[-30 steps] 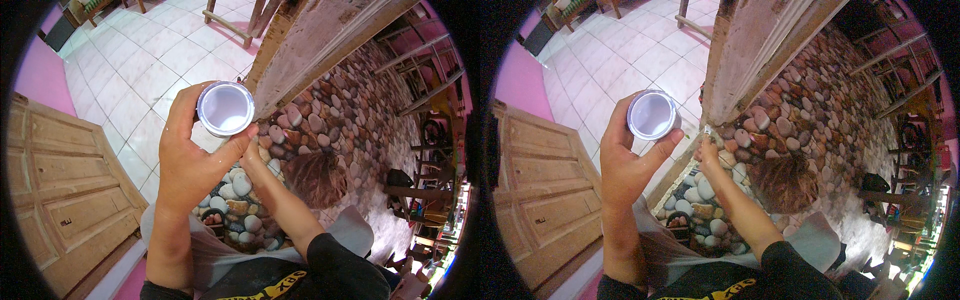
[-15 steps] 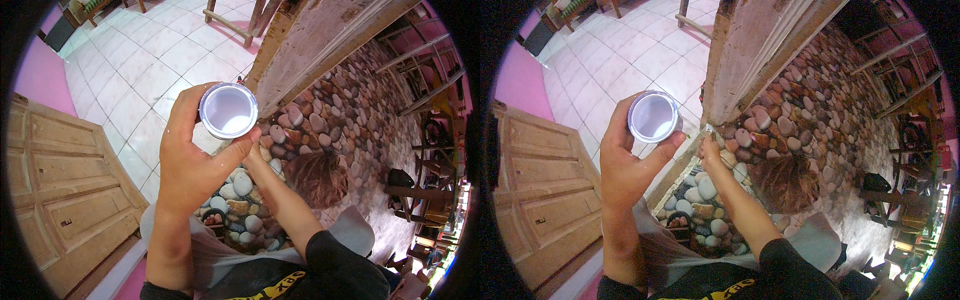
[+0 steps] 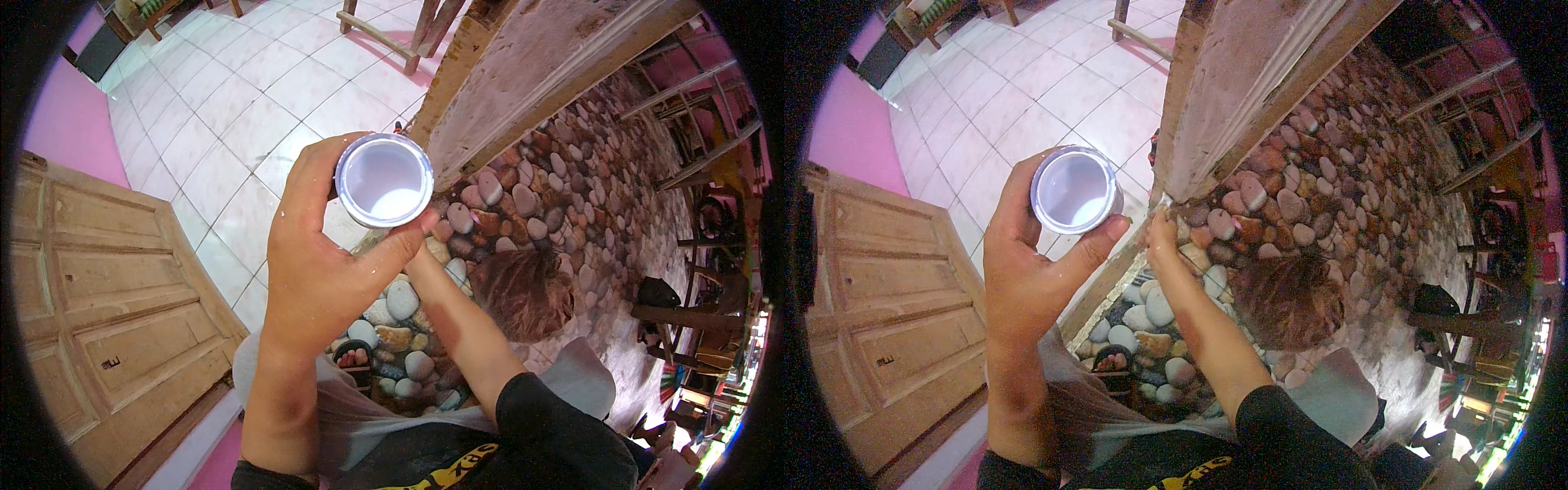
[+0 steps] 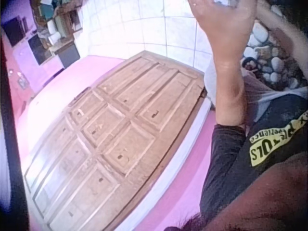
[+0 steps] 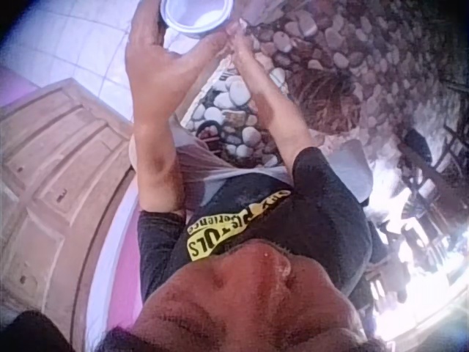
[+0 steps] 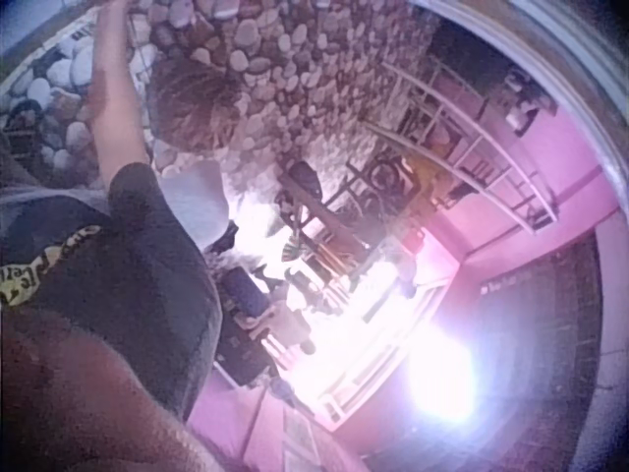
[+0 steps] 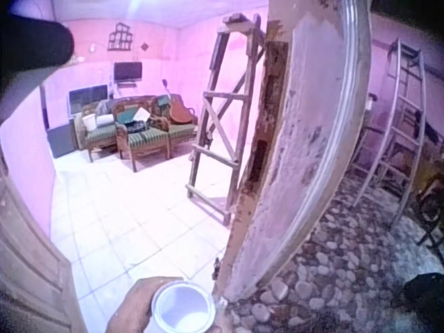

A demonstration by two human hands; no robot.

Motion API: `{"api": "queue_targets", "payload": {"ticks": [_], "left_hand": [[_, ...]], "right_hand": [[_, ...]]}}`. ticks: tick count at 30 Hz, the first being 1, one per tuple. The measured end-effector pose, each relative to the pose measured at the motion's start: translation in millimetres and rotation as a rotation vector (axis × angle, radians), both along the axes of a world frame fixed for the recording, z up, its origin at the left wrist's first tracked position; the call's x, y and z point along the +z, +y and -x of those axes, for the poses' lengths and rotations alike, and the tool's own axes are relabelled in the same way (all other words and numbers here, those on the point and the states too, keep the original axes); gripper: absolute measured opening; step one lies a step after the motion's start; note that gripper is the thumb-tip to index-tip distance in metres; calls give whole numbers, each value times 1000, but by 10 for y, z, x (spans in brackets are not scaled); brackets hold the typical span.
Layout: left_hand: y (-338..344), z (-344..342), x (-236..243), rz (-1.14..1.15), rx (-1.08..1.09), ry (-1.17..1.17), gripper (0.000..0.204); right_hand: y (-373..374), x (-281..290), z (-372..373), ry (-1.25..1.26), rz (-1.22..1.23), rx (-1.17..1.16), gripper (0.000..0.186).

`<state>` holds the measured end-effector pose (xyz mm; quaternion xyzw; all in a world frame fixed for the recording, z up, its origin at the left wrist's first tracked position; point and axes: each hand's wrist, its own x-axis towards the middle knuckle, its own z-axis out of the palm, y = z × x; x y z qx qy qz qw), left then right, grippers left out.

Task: The person wipes a wooden door frame with a cloth and then applies white paint to the frame using a brush and a small can, performing vertical brush strokes.

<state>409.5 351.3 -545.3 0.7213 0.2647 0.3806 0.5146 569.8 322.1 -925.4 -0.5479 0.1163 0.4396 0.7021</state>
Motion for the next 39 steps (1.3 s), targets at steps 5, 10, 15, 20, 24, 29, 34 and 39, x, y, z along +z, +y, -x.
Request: {"api": "queue_targets", "payload": {"ticks": [5,10,15,20,24,29,34,39], "left_hand": [[65,170,-84,-21,62,43,62],[74,167,-83,-26,70,56,62],[-5,-43,6,-6,-3,-6,62],[60,129,-63,10,71,57,61],[23,40,-43,-4,65,43,60],[3,44,-50,1,50,16,62],[2,72,-16,-18,54,13,62],[-38,96,1,57,73,24,62]], "right_hand": [[60,823,368,-108,-166,-20,36],[-56,850,655,-180,-198,55,32],[-67,338,-31,111,-346,-77,32],[51,1495,423,-94,-310,-11,28],[-18,2138,400,-212,-204,-46,29],[-182,2775,515,-327,-262,-44,30],[-293,2264,512,-1257,28,102,30],[-387,1275,376,-1221,371,271,33]]}}
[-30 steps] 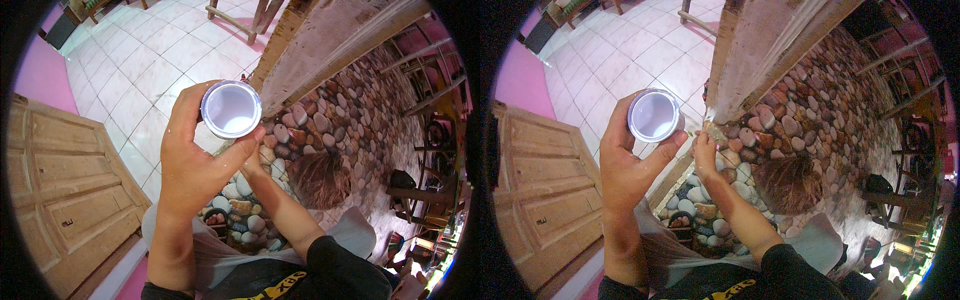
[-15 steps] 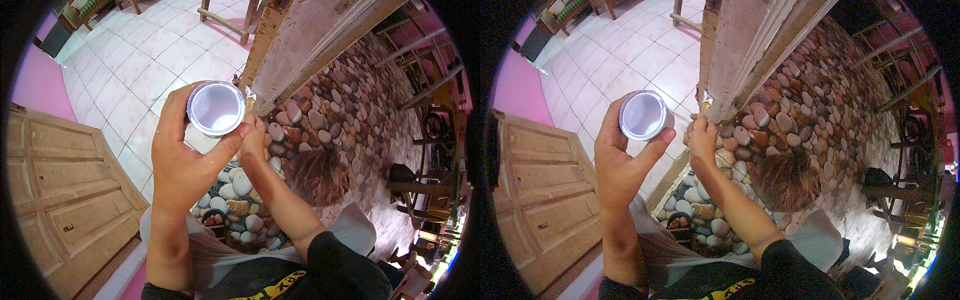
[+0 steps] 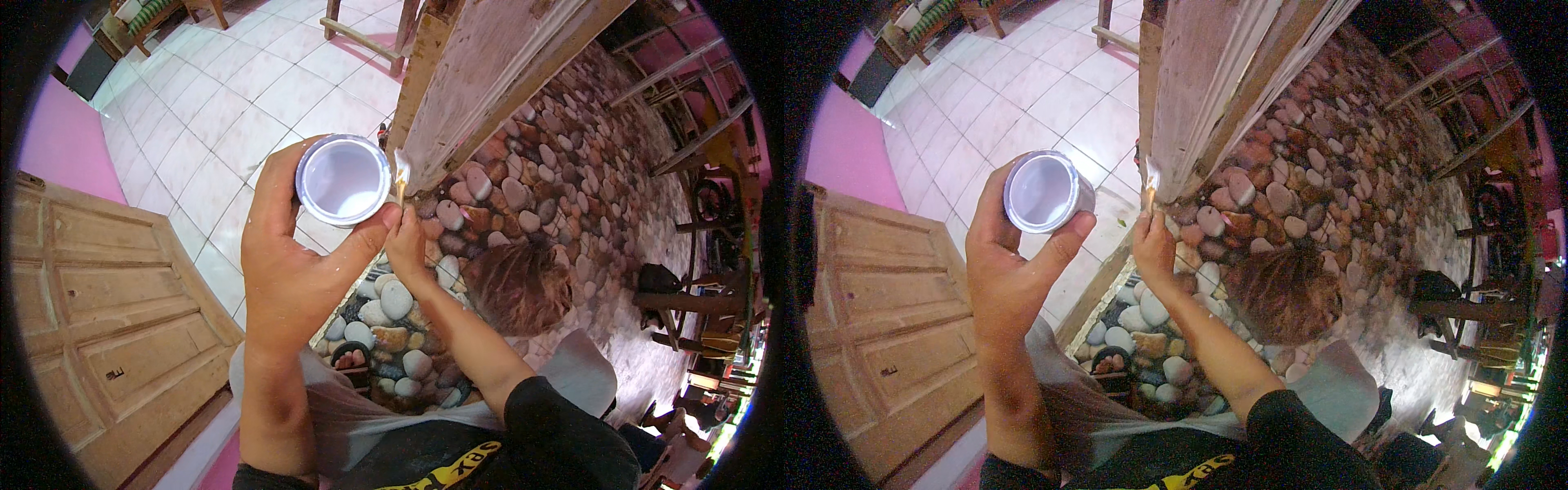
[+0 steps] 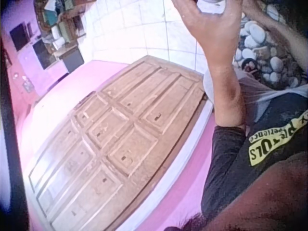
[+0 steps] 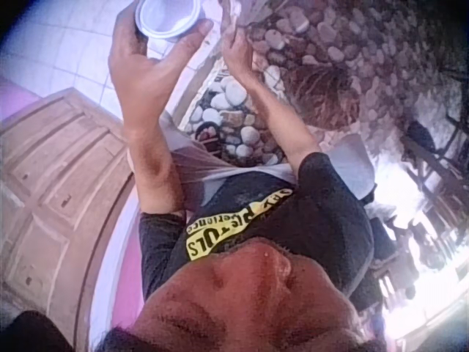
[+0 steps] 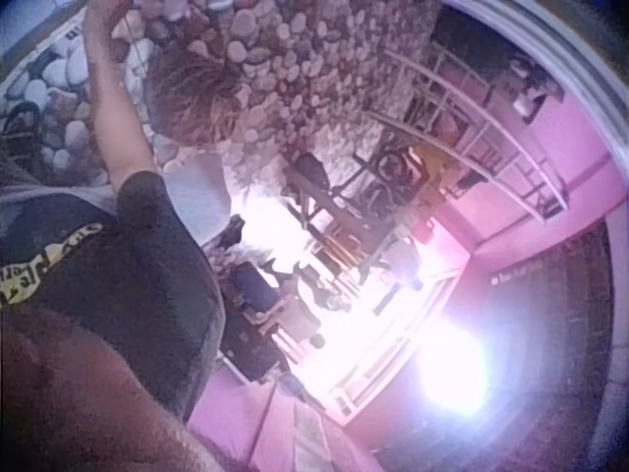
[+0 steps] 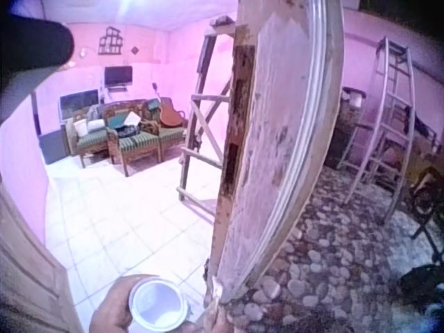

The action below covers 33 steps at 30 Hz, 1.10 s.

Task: The person wipes a wooden door frame with a cloth and then applies white paint to the frame using a brush and a small can, performing vertical brush strokes.

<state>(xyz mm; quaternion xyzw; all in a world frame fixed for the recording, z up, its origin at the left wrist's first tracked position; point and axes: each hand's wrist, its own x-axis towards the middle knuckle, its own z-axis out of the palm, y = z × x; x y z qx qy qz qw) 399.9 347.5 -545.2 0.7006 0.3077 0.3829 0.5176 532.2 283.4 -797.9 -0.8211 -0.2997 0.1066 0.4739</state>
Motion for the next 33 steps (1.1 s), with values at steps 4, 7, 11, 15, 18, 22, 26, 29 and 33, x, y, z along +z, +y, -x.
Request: {"api": "queue_targets", "payload": {"ticks": [4,7,11,15,18,22,26,29,33], "left_hand": [[-11,-46,20,-71,-19,19,63],[-12,-62,-11,-71,-19,21,63],[0,-53,-19,-63,-13,26,63],[49,-5,-84,-53,3,44,63],[15,-135,-34,-49,-37,8,62],[24,-108,-78,-58,-30,13,60],[7,-165,-75,-52,12,-45,56],[1,-193,-60,-27,8,-56,56],[-35,-244,-44,-55,-1,-64,56]], "right_hand": [[-32,-654,-137,9,141,-37,37],[22,-643,-259,313,217,-64,40],[36,-253,-195,499,10,-111,37],[-129,566,272,520,-124,-102,27],[-273,-122,131,554,-351,4,22],[-139,86,-174,781,-136,-42,23],[-226,1040,-339,1091,-347,-107,26],[-336,1291,-409,1030,-324,-41,27],[-494,1793,-385,937,-362,-3,28]]}}
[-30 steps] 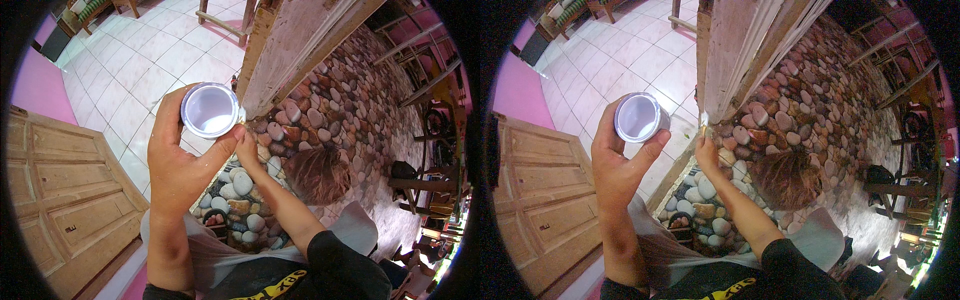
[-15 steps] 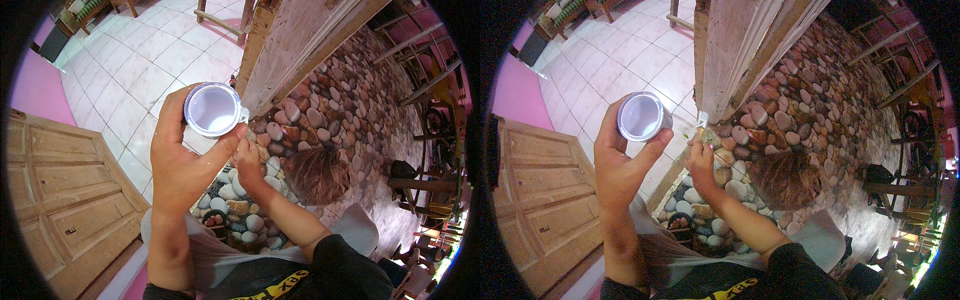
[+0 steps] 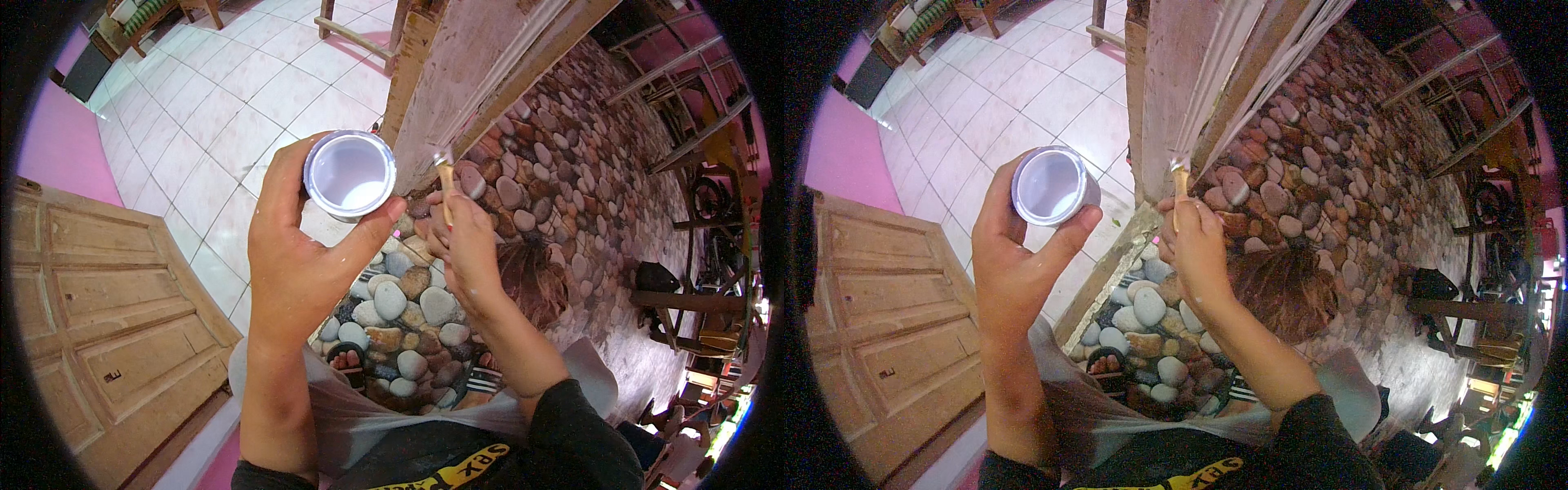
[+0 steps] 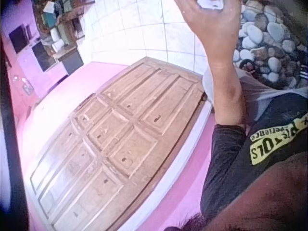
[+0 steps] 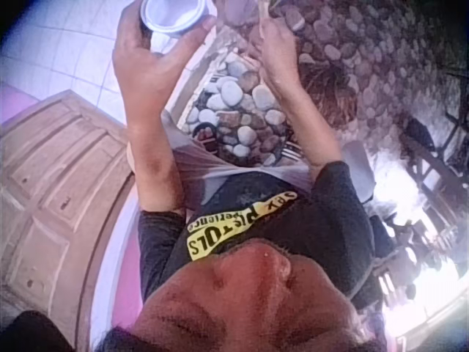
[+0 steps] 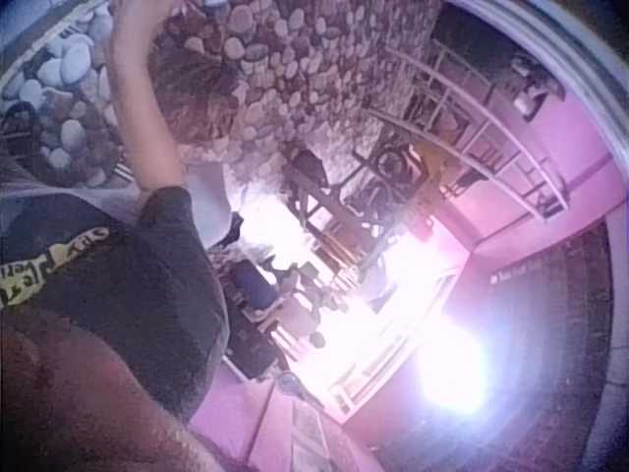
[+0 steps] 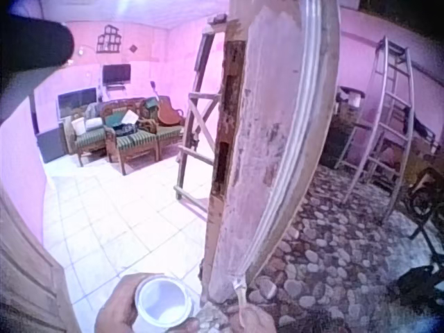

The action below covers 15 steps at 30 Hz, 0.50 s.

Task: The person wipes a wooden door frame with a cloth and then applies white paint to the frame using a brush and a small can, performing vertical brush strokes.

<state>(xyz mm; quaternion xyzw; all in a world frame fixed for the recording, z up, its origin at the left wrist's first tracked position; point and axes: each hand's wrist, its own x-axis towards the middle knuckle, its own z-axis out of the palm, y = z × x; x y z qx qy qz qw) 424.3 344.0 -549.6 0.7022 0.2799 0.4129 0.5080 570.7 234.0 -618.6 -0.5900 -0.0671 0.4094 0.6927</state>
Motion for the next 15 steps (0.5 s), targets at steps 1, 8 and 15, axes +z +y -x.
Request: {"api": "queue_targets", "payload": {"ticks": [1,8,15], "left_hand": [[0,15,-17,17,5,-5,56],[-18,9,-6,6,-14,56,60],[-92,-20,46,-5,-40,41,60]], "right_hand": [[-36,131,66,5,0,6,28],[-216,-104,39,-893,53,71,26],[-191,-1477,-130,-1045,475,207,29]]}}
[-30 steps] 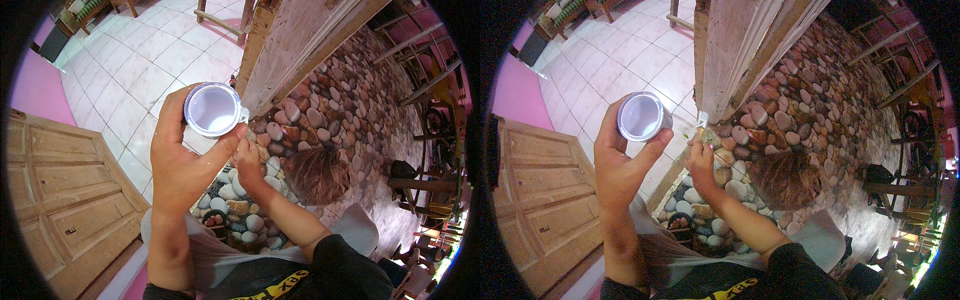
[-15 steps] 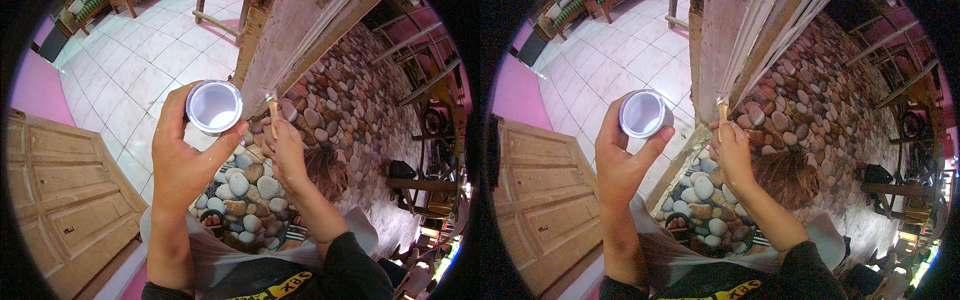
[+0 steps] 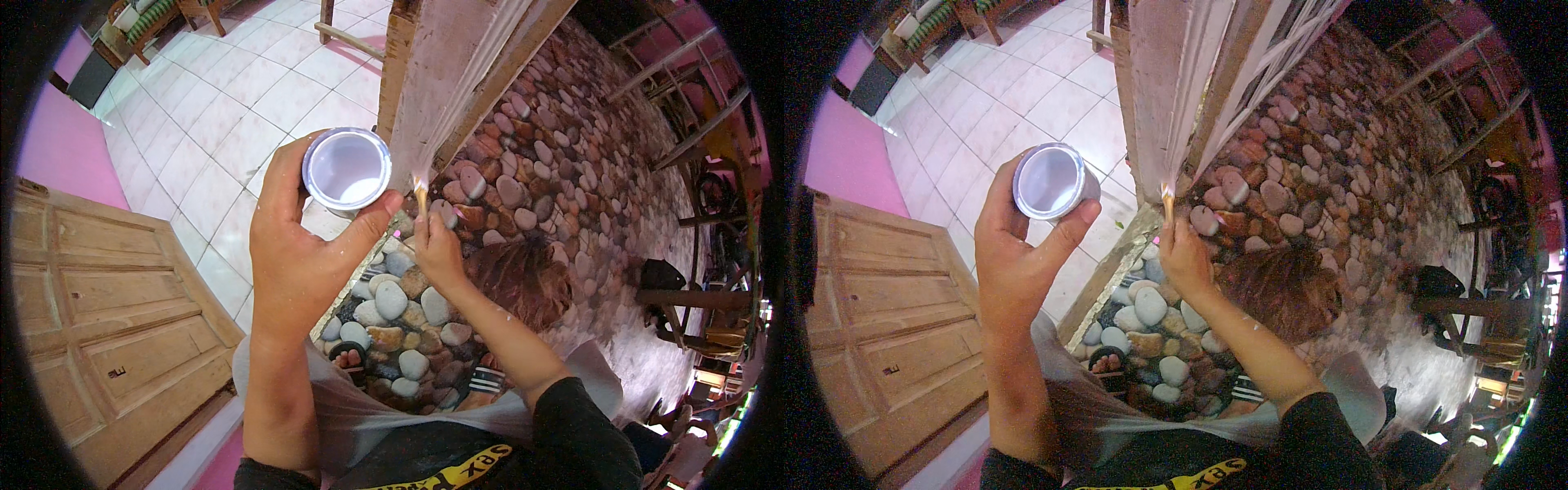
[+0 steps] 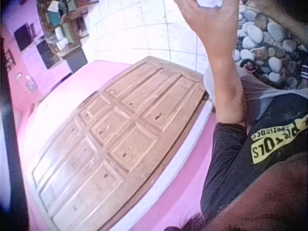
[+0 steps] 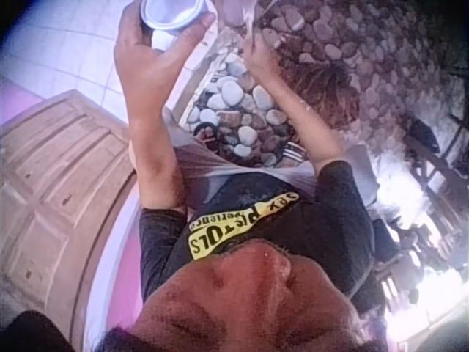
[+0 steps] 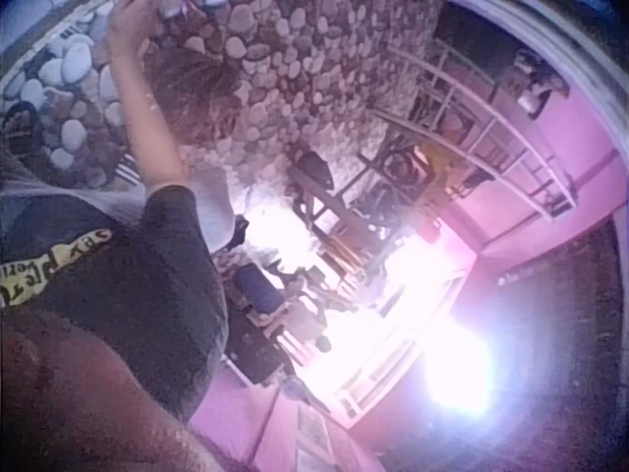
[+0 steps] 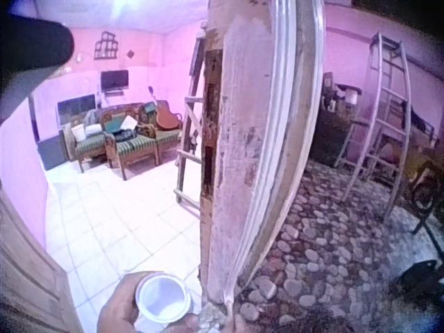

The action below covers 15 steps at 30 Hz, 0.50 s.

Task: The person wipes a wooden door frame with a cloth and then applies white paint to the frame using a brush and a small can, performing vertical brush strokes.

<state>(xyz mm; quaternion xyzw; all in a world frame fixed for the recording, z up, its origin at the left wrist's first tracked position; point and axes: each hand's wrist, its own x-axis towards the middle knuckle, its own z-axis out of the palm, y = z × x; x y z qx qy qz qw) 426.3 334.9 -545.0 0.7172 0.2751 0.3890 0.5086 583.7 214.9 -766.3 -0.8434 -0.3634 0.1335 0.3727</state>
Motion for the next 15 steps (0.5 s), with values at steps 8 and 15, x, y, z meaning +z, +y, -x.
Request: {"api": "queue_targets", "payload": {"ticks": [8,15], "left_hand": [[-39,-66,-3,8,-24,-6,58],[0,-1,-9,-19,26,15,57]], "right_hand": [[84,-146,-127,210,20,72,38],[17,1693,126,458,-431,-47,29]]}}
